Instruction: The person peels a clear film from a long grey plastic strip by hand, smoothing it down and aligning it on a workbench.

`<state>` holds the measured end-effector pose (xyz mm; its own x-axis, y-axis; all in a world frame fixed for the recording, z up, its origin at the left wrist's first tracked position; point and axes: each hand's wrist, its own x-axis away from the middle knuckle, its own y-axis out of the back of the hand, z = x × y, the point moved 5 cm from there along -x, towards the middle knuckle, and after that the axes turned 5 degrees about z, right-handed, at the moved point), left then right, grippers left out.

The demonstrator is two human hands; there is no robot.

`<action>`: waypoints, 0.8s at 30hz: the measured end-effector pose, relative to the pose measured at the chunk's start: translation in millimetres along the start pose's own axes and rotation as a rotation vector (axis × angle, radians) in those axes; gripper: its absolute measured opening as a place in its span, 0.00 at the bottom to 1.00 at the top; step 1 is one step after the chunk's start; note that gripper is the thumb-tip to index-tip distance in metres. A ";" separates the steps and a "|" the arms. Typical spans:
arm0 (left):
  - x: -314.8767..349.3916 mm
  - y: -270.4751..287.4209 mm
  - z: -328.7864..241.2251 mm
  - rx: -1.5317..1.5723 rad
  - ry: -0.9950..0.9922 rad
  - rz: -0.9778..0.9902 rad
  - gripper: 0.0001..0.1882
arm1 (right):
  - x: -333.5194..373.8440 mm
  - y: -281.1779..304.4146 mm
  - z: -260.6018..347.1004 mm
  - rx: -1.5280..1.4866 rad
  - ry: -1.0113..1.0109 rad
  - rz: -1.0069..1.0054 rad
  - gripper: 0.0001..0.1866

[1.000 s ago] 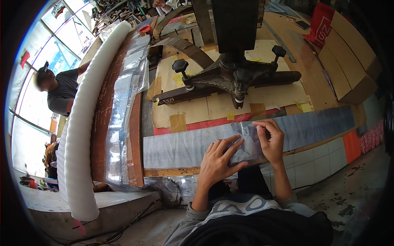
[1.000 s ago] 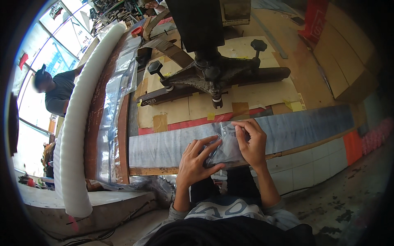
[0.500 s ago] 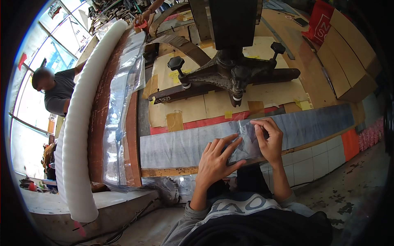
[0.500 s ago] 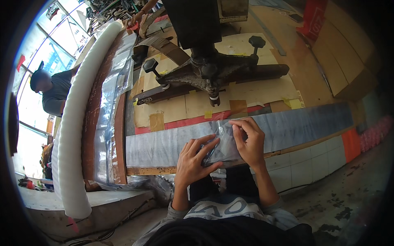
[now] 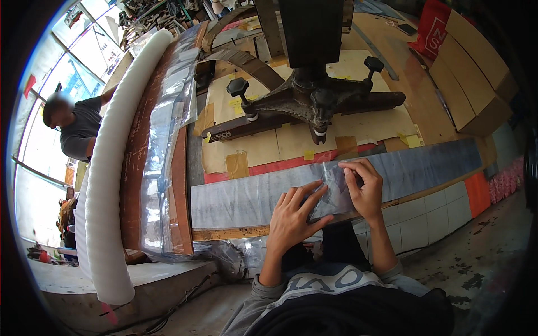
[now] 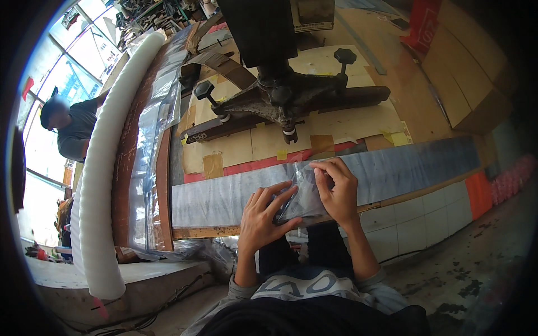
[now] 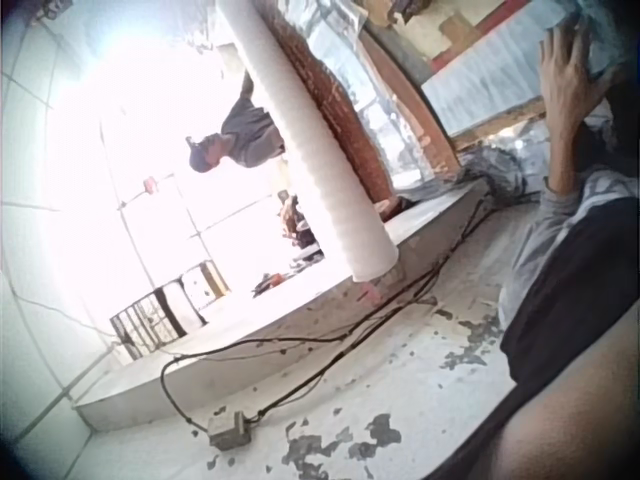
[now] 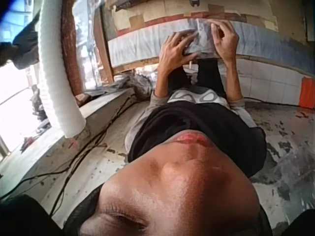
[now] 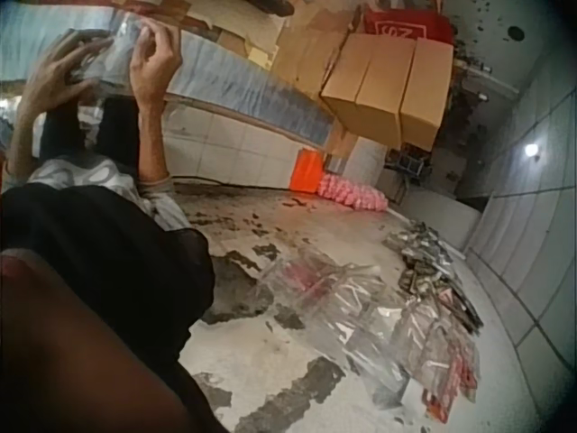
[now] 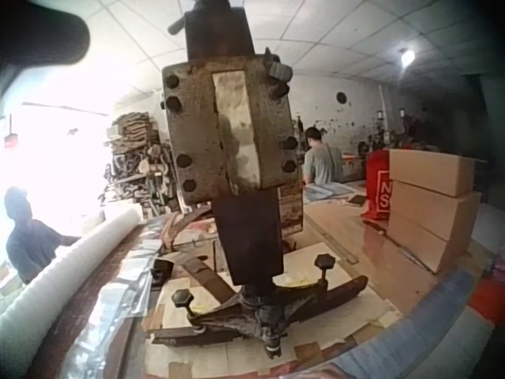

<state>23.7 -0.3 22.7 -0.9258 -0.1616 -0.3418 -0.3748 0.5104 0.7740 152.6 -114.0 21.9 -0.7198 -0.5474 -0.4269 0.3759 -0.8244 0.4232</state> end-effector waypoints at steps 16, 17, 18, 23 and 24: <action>0.0 0.3 -0.1 -0.005 0.007 0.011 0.32 | 0.7 -0.8 -0.6 -0.004 -0.030 0.006 0.07; -0.2 0.0 -0.2 -0.001 0.004 0.012 0.32 | 0.8 -0.9 -1.0 -0.004 -0.030 0.005 0.07; -0.5 -0.2 0.1 -0.001 0.003 0.012 0.32 | 1.0 -1.0 -1.6 -0.002 -0.027 0.003 0.07; 0.0 0.8 0.0 -0.007 0.009 0.003 0.32 | 0.2 -0.8 0.4 0.008 -0.017 0.008 0.06; 0.0 0.7 0.2 -0.008 0.009 0.001 0.32 | 0.2 -0.8 0.5 0.004 -0.017 0.006 0.06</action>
<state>23.4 0.3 23.1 -0.9267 -0.1681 -0.3362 -0.3739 0.5040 0.7786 151.9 -113.3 21.9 -0.7273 -0.5496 -0.4111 0.3778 -0.8206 0.4287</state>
